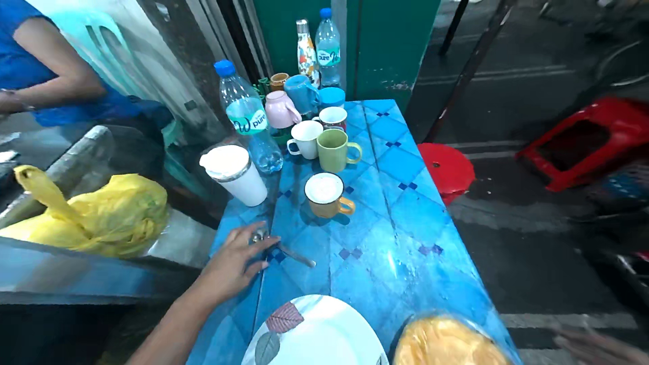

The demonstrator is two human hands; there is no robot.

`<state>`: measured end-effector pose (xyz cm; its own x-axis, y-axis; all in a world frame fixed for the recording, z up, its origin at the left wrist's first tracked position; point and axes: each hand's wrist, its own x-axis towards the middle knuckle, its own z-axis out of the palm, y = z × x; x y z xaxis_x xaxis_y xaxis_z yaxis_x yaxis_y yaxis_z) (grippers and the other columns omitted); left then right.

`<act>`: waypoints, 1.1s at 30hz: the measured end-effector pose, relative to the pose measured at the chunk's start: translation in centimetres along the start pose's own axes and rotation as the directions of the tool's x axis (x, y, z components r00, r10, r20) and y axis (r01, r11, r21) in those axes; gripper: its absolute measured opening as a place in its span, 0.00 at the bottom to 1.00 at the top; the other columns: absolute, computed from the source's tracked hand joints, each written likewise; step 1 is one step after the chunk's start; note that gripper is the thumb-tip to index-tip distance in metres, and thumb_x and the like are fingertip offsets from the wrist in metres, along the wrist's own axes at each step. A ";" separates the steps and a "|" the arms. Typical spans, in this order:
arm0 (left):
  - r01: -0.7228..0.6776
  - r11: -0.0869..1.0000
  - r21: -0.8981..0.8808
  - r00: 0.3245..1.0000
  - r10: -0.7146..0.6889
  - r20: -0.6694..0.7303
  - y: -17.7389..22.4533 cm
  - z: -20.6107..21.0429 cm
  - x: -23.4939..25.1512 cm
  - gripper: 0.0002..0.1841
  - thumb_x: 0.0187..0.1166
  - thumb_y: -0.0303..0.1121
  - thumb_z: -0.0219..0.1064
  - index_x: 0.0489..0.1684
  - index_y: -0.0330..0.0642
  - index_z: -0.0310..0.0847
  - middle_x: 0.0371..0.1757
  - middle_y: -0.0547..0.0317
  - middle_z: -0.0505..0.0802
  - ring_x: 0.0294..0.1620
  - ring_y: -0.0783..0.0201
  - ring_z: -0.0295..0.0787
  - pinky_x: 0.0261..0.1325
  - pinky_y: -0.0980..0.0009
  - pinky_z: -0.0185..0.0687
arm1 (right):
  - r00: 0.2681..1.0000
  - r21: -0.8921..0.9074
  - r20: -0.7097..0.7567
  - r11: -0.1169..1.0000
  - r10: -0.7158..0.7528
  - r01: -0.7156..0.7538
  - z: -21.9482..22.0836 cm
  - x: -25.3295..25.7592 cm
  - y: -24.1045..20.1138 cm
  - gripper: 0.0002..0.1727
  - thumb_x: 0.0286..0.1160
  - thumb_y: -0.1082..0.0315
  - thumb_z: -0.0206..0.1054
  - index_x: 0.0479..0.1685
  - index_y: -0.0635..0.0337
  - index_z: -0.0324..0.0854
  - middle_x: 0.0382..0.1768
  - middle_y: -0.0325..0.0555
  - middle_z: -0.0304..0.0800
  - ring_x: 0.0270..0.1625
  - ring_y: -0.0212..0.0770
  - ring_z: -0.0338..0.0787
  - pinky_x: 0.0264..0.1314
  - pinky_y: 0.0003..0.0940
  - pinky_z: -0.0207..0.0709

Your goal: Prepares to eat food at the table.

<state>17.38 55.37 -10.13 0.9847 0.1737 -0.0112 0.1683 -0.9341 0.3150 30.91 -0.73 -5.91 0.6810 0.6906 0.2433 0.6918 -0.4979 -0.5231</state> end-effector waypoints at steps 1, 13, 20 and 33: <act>-0.049 0.998 0.026 0.997 0.050 -0.052 -0.1 0.7 0.3 0.22 0.73 0.33 0.76 0.67 0.60 0.89 0.82 0.52 0.79 0.82 0.40 0.71 0.73 0.38 0.75 | 0.997 -0.015 0.021 0.997 -0.074 0.074 0.1 -1.0 1.5 0.14 0.86 0.72 0.59 0.55 0.73 0.86 0.58 0.70 0.90 0.64 0.63 0.89 0.73 0.53 0.78; 0.235 0.970 0.058 0.930 -0.207 -0.303 -3.7 0.8 1.1 0.12 0.85 0.33 0.66 0.57 0.39 0.89 0.64 0.35 0.89 0.69 0.29 0.81 0.66 0.30 0.75 | 0.934 -0.309 -0.283 0.943 -0.218 0.126 4.9 -11.9 -9.0 0.12 0.86 0.67 0.60 0.56 0.57 0.88 0.59 0.51 0.93 0.68 0.45 0.89 0.80 0.48 0.74; 0.085 0.989 -0.122 0.898 -0.129 -0.420 -4.0 1.1 -1.5 0.27 0.75 0.38 0.77 0.69 0.31 0.81 0.70 0.23 0.82 0.74 0.21 0.73 0.73 0.25 0.63 | 0.907 -0.386 -0.407 0.920 -0.106 -0.066 8.4 -15.2 -14.2 0.16 0.87 0.54 0.59 0.57 0.50 0.89 0.61 0.46 0.92 0.61 0.42 0.92 0.63 0.42 0.86; 0.237 0.937 -0.255 0.968 -0.206 0.142 7.2 1.7 -14.7 0.33 0.74 0.51 0.76 0.66 0.31 0.80 0.43 0.37 0.93 0.47 0.37 0.91 0.56 0.33 0.81 | 0.632 0.135 -0.554 0.807 0.542 -0.575 15.1 -10.3 -11.9 0.43 0.72 0.34 0.63 0.73 0.63 0.81 0.67 0.65 0.84 0.68 0.67 0.83 0.68 0.69 0.74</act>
<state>4.23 45.58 -9.36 0.9250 0.3161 -0.2109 0.3799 -0.7548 0.5348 12.09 6.01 -14.50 0.9384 -0.1244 0.3224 0.1345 -0.7279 -0.6724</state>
